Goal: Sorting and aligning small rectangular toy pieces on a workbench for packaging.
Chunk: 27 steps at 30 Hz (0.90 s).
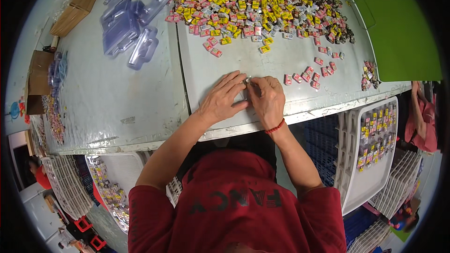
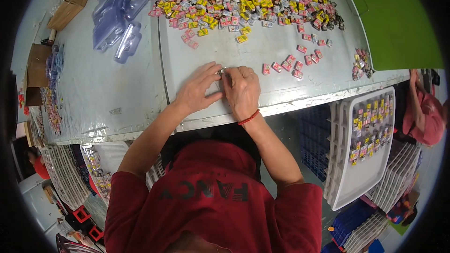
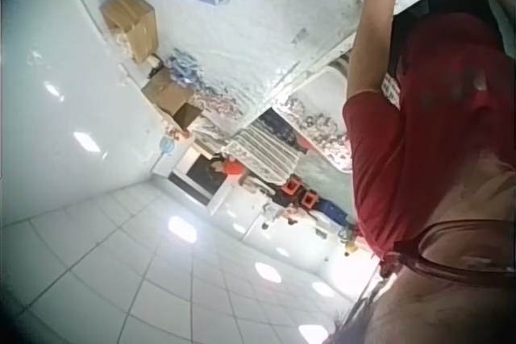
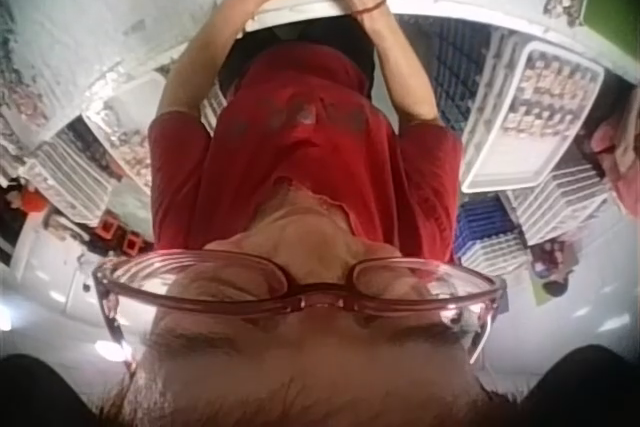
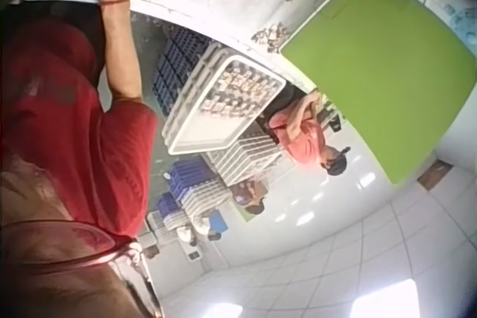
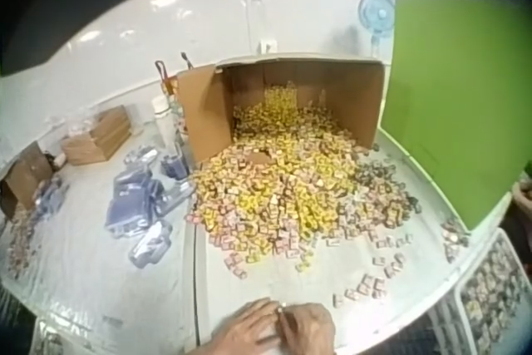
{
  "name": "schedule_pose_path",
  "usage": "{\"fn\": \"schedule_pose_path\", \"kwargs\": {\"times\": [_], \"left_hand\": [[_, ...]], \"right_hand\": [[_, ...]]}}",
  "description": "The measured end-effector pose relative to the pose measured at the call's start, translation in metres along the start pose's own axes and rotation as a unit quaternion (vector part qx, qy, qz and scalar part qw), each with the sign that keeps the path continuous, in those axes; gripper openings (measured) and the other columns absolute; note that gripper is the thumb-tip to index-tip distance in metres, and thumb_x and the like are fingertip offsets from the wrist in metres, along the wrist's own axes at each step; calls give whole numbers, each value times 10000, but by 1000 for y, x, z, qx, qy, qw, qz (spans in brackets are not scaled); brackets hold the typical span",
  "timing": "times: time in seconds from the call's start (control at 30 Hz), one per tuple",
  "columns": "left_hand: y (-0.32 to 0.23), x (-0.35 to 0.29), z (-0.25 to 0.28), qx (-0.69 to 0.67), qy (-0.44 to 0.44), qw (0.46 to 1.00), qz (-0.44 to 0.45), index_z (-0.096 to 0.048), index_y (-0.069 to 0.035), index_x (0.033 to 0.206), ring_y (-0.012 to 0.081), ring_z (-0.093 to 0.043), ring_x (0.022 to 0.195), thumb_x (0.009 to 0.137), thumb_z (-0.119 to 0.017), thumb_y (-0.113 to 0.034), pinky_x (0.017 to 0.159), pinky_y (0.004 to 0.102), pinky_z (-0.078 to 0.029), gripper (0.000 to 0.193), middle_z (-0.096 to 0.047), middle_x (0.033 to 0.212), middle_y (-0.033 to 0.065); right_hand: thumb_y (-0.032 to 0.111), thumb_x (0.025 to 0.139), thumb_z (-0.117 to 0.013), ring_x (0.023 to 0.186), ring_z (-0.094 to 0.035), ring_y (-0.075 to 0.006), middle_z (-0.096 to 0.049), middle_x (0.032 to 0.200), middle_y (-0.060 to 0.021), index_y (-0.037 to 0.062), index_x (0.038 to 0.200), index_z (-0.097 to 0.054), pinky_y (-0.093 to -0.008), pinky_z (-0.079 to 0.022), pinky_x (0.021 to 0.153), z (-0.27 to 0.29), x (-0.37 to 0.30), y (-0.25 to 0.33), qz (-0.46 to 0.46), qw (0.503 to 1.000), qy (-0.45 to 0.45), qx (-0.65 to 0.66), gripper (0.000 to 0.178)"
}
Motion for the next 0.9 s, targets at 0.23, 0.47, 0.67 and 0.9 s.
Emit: {"fn": "schedule_pose_path", "kwargs": {"times": [0.23,0.47,0.67,0.9], "left_hand": [[0,3,-1,-40,20,998,52,-528,1,1090,324,-484,1221,618,-772,-74,1017,416,-417,537,-547,1248,146],[-3,6,6,-18,6,1000,18,-479,-25,1262,343,-510,1198,611,-792,-41,941,383,-476,722,-554,1238,167],[-4,3,8,-11,31,999,35,-496,-19,1246,343,-517,1191,596,-832,-99,931,385,-480,736,-525,1287,173],[-10,18,20,49,82,995,14,-520,-16,1206,343,-468,1241,634,-834,-228,992,417,-428,686,-519,1295,167]], "right_hand": [[32,698,-666,782,-559,-232,-579,811,-62,48,888,-675,-354,-425,743,-6,-10,8,108,988,-37,-105,191],[64,716,-615,827,-544,-234,-548,823,-62,51,931,-662,-372,-405,779,-16,-10,1,79,994,-49,-55,220],[181,778,-678,1130,-454,-310,-512,1185,-130,60,1125,-617,-488,-339,968,-9,-25,2,91,987,13,-135,372],[131,764,-684,1072,-495,-321,-527,1146,-141,55,1124,-613,-482,-376,931,23,-22,-4,90,994,8,-56,376]]}}
Point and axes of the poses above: each hand's wrist, its own x-axis towards the middle knuckle, its own z-axis out of the back of the hand, y = z × x, the point moved 2 cm from there along x, towards the middle knuckle
